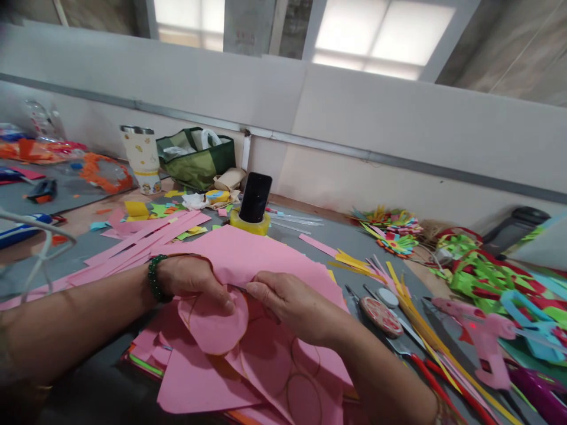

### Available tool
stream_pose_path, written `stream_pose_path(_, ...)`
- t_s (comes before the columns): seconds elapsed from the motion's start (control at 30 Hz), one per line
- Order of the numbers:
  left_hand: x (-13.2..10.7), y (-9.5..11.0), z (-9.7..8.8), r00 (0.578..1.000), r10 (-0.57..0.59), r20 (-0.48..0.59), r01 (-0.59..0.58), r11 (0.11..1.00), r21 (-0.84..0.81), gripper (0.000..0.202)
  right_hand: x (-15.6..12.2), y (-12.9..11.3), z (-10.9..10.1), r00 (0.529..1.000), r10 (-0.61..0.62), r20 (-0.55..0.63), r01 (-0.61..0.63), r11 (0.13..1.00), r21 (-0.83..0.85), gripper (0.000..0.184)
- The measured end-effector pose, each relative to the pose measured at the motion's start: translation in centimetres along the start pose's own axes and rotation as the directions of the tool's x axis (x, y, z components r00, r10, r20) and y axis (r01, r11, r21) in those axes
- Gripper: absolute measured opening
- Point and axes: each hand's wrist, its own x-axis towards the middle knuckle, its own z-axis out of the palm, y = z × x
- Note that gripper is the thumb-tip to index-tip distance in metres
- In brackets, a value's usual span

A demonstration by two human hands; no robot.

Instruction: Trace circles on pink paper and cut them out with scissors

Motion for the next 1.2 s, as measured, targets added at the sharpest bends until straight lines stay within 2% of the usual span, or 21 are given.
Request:
stream_pose_path(0.1,0.1,0.2,-0.2,0.997,0.068,-0.028,-0.068,0.998,0.008,0.027,0.4,0.6,0.2,0.999,0.002,-0.043,0.001,0.998,0.063,0.044)
stream_pose_path(0.17,0.1,0.5,-0.4,0.98,0.165,-0.11,-0.159,0.986,0.058,0.029,0.8,1.2,0.3,0.991,0.01,-0.13,0.005,0.993,0.118,0.045)
stream_pose_path(0.27,0.4,0.7,-0.7,0.9,0.358,-0.249,-0.341,0.933,0.112,0.037,1.4,2.0,0.3,0.964,0.047,-0.262,0.011,0.977,0.215,0.044)
stream_pose_path(0.3,0.5,0.7,-0.7,0.877,0.408,-0.255,-0.397,0.913,0.094,0.039,1.5,2.2,0.2,0.958,0.061,-0.28,0.009,0.97,0.243,0.044)
stream_pose_path(0.37,0.7,0.7,-0.8,0.862,0.458,-0.218,-0.459,0.887,0.052,0.04,1.6,2.4,0.1,0.956,0.078,-0.283,0.001,0.963,0.27,0.045)
stream_pose_path(0.67,0.0,1.0,-0.8,0.896,0.412,-0.166,-0.392,0.909,0.142,0.027,0.9,1.3,-0.1,0.97,0.008,-0.243,0.021,0.993,0.116,0.045)
stream_pose_path(0.93,-0.1,1.1,-0.8,0.923,0.332,-0.193,-0.307,0.94,0.148,0.029,0.8,1.3,-0.1,0.977,0.024,-0.21,-0.006,0.996,0.087,0.042)
stream_pose_path(1.2,-0.4,1.2,-0.6,0.925,0.33,-0.187,-0.305,0.94,0.153,0.031,0.4,0.6,-0.3,0.982,0.021,-0.188,-0.02,1.0,0.008,0.04)
